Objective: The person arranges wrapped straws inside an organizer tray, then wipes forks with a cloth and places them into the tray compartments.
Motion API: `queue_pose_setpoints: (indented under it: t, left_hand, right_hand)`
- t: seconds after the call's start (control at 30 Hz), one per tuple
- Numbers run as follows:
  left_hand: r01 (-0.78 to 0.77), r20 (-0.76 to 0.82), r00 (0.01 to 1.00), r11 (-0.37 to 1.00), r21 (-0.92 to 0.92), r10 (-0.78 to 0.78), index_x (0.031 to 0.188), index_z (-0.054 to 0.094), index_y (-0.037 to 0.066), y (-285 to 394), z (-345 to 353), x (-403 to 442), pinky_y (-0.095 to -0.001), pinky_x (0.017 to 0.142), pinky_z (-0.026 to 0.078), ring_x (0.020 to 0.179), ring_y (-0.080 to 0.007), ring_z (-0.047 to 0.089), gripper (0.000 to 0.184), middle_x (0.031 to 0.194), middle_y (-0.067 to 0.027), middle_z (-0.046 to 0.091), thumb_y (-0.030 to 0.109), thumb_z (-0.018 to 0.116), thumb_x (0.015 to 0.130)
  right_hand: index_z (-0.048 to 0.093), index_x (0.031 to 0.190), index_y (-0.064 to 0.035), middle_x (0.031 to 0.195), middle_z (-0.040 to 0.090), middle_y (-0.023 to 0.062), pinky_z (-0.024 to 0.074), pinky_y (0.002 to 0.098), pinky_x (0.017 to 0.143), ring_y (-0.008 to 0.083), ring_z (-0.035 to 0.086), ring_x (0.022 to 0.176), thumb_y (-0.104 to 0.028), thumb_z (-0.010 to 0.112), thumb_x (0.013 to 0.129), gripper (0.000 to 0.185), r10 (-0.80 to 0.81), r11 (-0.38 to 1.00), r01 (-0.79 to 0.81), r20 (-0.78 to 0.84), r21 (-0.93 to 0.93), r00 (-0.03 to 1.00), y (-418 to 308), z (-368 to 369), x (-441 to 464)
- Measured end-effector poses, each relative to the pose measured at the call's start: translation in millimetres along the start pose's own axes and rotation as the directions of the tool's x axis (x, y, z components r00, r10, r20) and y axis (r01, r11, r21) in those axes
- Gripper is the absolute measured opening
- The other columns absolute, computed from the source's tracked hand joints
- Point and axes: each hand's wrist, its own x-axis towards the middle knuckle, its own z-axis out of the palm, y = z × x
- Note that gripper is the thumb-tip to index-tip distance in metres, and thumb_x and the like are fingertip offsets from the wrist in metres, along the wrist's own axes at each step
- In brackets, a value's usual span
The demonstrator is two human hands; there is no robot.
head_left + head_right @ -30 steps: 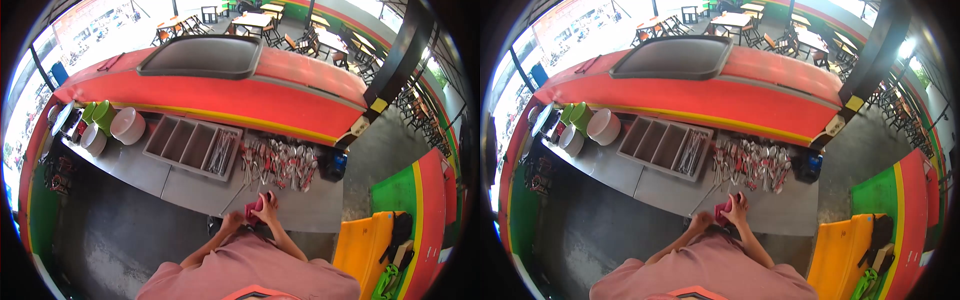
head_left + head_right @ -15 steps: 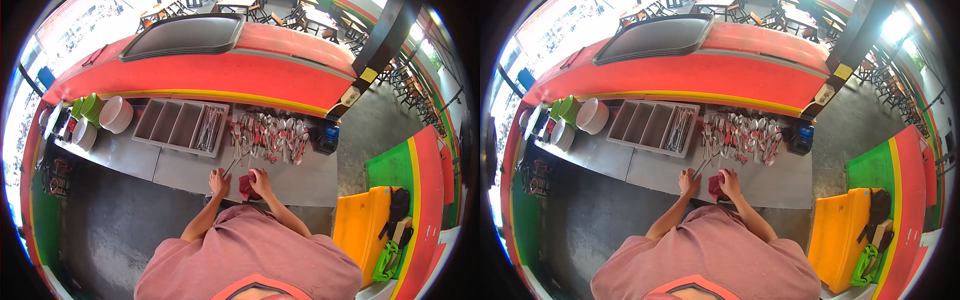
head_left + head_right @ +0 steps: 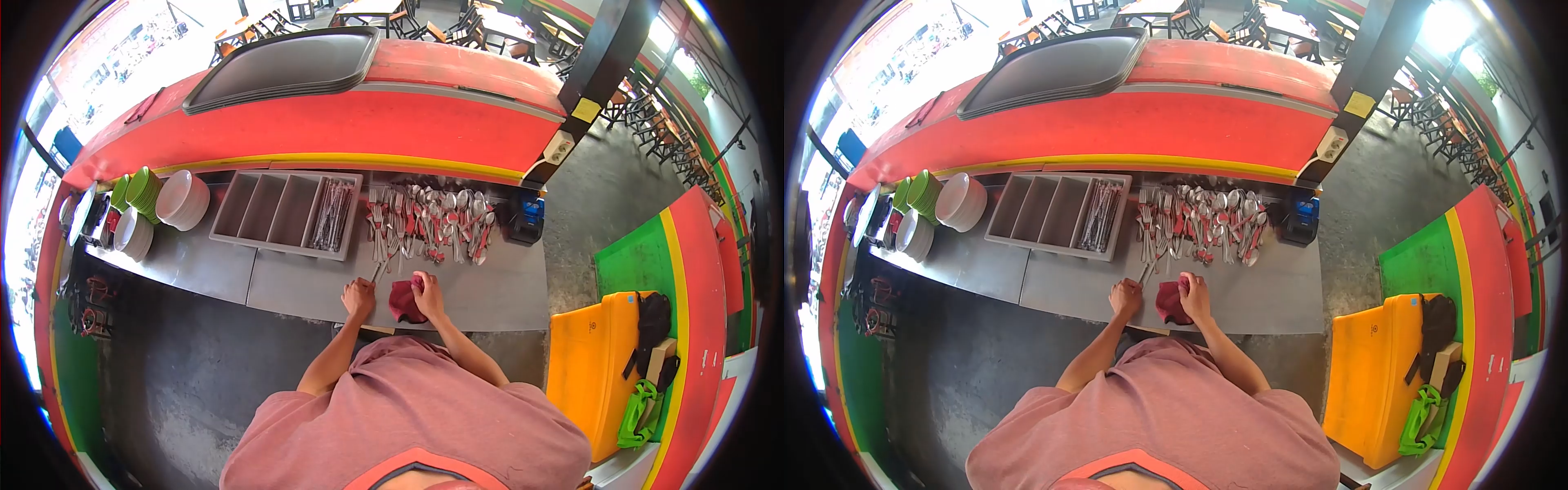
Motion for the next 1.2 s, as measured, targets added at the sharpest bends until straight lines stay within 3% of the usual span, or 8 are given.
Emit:
queue_pose_setpoints:
  t: [0.27, 0.47, 0.57, 0.63, 0.7, 0.83, 1.0, 1.2]
  left_hand:
    - [0.008, -0.043, 0.999, 0.973, -0.231, -0.019, 0.086, 0.069, 0.014, -3.1, -5.4, 0.1, -0.0471, 0.068, 0.051, 0.075, -0.0358, 0.066, 0.022, 0.075, -0.0085, 0.07, 0.036, 0.067, 0.086]
    - [-0.133, -0.135, 0.989, 0.809, -0.573, 0.066, 0.087, 0.066, 0.003, 16.0, -22.8, 4.9, -0.0294, 0.055, 0.046, 0.055, -0.0151, 0.059, 0.027, 0.061, -0.0053, 0.063, 0.029, 0.071, 0.088]
    - [-0.095, -0.092, 0.995, 0.689, -0.719, 0.041, 0.086, 0.064, -0.001, 33.4, -29.9, 12.2, -0.0236, 0.054, 0.042, 0.057, -0.0055, 0.052, 0.028, 0.061, -0.0018, 0.061, 0.026, 0.073, 0.089]
    - [-0.091, -0.08, 0.996, 0.621, -0.778, 0.046, 0.089, 0.064, 0.0, 40.4, -32.0, 19.6, -0.0215, 0.056, 0.042, 0.06, -0.0043, 0.052, 0.027, 0.066, 0.0005, 0.061, 0.026, 0.072, 0.09]
    - [-0.084, -0.071, 0.996, 0.578, -0.812, 0.044, 0.092, 0.064, 0.001, 46.4, -39.6, 24.3, -0.0203, 0.058, 0.042, 0.063, -0.0035, 0.052, 0.027, 0.07, 0.0018, 0.062, 0.026, 0.072, 0.09]
    - [-0.1, -0.097, 0.995, 0.558, -0.824, 0.035, 0.09, 0.064, 0.0, 49.9, -60.2, 33.3, -0.0207, 0.057, 0.041, 0.062, -0.0036, 0.051, 0.028, 0.07, 0.0008, 0.062, 0.026, 0.073, 0.09]
    - [-0.076, -0.029, 0.995, 0.514, -0.854, 0.099, 0.094, 0.065, -0.003, 29.2, -79.2, 36.9, -0.0218, 0.06, 0.044, 0.066, -0.0048, 0.056, 0.029, 0.071, -0.0009, 0.064, 0.026, 0.069, 0.093]
    - [-0.026, 0.068, 0.989, 0.608, -0.793, 0.13, 0.102, 0.068, -0.002, -11.9, -103.7, 53.1, -0.0258, 0.062, 0.049, 0.07, -0.0092, 0.062, 0.026, 0.079, -0.0048, 0.069, 0.022, 0.063, 0.095]
  right_hand:
    - [0.056, 0.122, -0.014, 0.112, 0.058, 0.0176, 0.0464, 0.044, 0.092, 0.0381, 0.056, 0.108, -0.015, 0.068, 0.083, 0.041, 0.041, 0.999, -0.04, -0.011, 0.036, 0.999, 0.8, 0.0, -1.2]
    - [0.058, 0.119, -0.0098, 0.117, 0.056, 0.0153, 0.0399, 0.0471, 0.098, 0.0369, 0.048, 0.117, -0.021, 0.072, 0.081, 0.042, -0.219, 0.963, 0.158, -0.292, -0.217, 0.931, -45.0, -11.9, -1.6]
    - [0.061, 0.114, -0.0072, 0.109, 0.06, 0.0154, 0.0453, 0.0422, 0.091, 0.0335, 0.056, 0.108, -0.026, 0.071, 0.084, 0.036, -0.327, 0.94, 0.288, -0.242, -0.182, 0.914, -75.0, -14.3, 3.9]
    - [0.061, 0.113, -0.0044, 0.102, 0.065, 0.0107, 0.0485, 0.0349, 0.085, 0.0231, 0.062, 0.098, -0.022, 0.07, 0.086, 0.034, -0.107, 0.967, 0.103, 0.007, 0.234, 0.994, -69.9, 6.4, 4.9]
    - [0.063, 0.11, -0.0014, 0.093, 0.07, 0.0068, 0.0505, 0.0262, 0.073, 0.011, 0.065, 0.083, -0.02, 0.067, 0.091, 0.027, -0.046, 0.837, -0.084, 0.222, 0.541, 0.974, -73.2, 18.9, 2.0]
    - [0.064, 0.107, 0.0, 0.09, 0.069, 0.0056, 0.0507, 0.0263, 0.072, 0.0107, 0.065, 0.082, -0.017, 0.064, 0.092, 0.023, -0.089, 0.817, -0.054, 0.218, 0.575, 0.972, -84.7, 38.7, 3.5]
    - [0.067, 0.101, -0.0005, 0.08, 0.068, 0.0045, 0.0506, 0.026, 0.066, 0.0104, 0.064, 0.071, -0.016, 0.067, 0.09, 0.019, 0.042, 0.804, -0.132, 0.166, 0.58, 0.985, -107.9, 70.1, 21.6]
    - [0.069, 0.098, -0.0005, 0.077, 0.069, 0.0053, 0.0507, 0.026, 0.064, 0.0111, 0.064, 0.069, -0.017, 0.069, 0.089, 0.019, 0.056, 0.777, -0.102, 0.093, 0.621, 0.994, -136.9, 107.5, 49.7]
